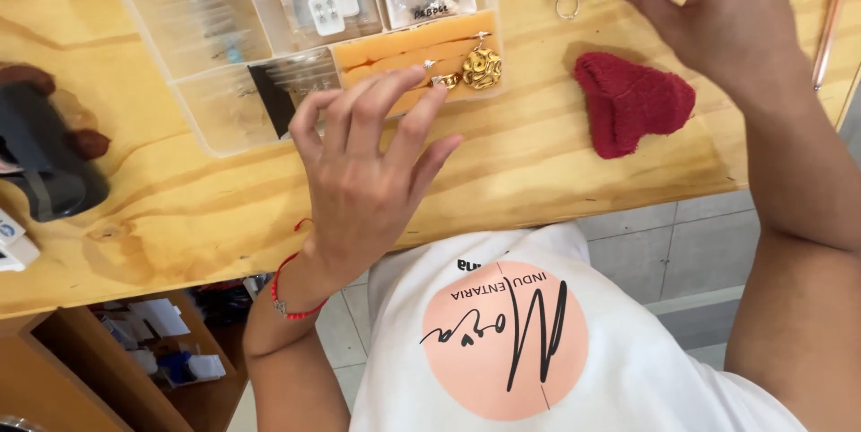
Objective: The person is sorting and placing various jewelry items, such as earrings and rings, into a plastic organizer box on a wooden table.
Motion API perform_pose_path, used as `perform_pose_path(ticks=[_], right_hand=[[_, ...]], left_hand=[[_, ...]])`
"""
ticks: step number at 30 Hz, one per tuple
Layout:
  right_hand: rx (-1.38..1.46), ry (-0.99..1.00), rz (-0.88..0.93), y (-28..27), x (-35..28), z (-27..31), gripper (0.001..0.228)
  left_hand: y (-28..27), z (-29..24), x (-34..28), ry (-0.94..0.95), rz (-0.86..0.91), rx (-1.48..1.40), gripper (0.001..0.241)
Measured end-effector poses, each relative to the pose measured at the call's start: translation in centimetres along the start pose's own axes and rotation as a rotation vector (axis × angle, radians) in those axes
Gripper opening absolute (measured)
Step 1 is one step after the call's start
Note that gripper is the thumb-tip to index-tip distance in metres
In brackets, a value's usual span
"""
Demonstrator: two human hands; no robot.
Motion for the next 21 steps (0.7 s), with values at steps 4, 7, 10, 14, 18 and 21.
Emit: perform_pose_path(ticks=[4,7,10,14,18,21], right_hand=[[-0.177,0.011,0.086,1.2,-1.0,-1.4,0.015],[-0.235,-0.048,0.073,1.2,-1.5,-1.8,0.014],[-0.327,-0.137,0.066,1.7,-1.4,-1.0,0.02],[-0.254,-0.076,0.167,2.9,-1.4,-2.4,0.016],[-0.088,-0.03,0.196,3.1,-0.6,-2.1,0.006],[0.249,0.124,0.214,0.6,2.0,1.9,0.012]], left_hand=[[-0.1,-0.1,-1.1,-0.009,0.017,-0.01,0.028],[-0.3,-0.4,-1.8,-0.007,0.009,-0.009,0.026],[-0.2,-0.6,-2.1,-0.011,0.015,-0.007,0.026],[0.1,-0.9,-2.1,-0.016,0.014,-0.027,0.025],[0.6,-1.4,-2.1,-0.013,0.018,-0.092,0.025],[0.9,-1.7,-1.9,-0.056,0.001,-0.205,0.028]])
Point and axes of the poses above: each hand's wrist, its own x-axis towards the middle knuckle, its own y-axis out of the palm, z = x × y, the point moved 8 cm from there along x, towards the middle knuckle, and after that the axes turned 12 degrees about -z, right-handed, at the moved point
